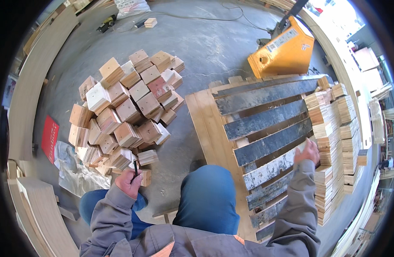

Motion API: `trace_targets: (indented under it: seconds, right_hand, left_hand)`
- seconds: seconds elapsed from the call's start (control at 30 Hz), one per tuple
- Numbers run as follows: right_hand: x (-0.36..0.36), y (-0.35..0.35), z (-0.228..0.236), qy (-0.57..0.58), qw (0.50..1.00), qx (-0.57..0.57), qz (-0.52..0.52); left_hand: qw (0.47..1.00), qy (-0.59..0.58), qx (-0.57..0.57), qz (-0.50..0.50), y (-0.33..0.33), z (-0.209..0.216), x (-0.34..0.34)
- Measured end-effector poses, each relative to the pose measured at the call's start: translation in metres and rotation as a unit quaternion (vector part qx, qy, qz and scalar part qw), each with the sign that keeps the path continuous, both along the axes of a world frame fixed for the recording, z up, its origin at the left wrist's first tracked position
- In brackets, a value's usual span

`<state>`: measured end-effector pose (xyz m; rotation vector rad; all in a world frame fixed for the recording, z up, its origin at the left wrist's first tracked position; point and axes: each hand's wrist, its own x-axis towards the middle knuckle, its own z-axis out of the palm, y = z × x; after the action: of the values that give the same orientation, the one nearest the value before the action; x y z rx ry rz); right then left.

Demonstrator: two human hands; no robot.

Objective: The person repeatedly picks up small wooden blocks from a pile on the floor and places them onto a wooden pallet. The person holds a pen in the left hand while stacking the blocks with the right hand.

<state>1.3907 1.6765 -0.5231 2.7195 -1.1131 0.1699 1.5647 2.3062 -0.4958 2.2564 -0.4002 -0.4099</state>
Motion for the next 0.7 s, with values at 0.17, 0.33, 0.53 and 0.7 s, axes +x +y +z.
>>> trace_targets:
  seconds: [0.17,0.33,0.53,0.7]
  right_hand:
    - [0.167,0.099,-0.027,-0.149,0.949,0.163,0.225]
    - [0.318,0.229,-0.08,-0.033,0.93,0.288,0.225]
    - [0.413,0.348,-0.112,0.051,0.871,0.46,0.166]
    - [0.425,0.395,-0.161,-0.003,0.756,0.654,-0.008]
  left_hand:
    - [0.997,-0.031,-0.068,-0.018,0.0,0.011,0.004]
    - [0.989,-0.072,-0.121,-0.032,0.002,0.029,0.008]
    - [0.982,-0.084,-0.165,-0.031,0.023,0.037,0.004]
    - [0.98,-0.06,-0.188,-0.018,0.04,0.039,0.004]
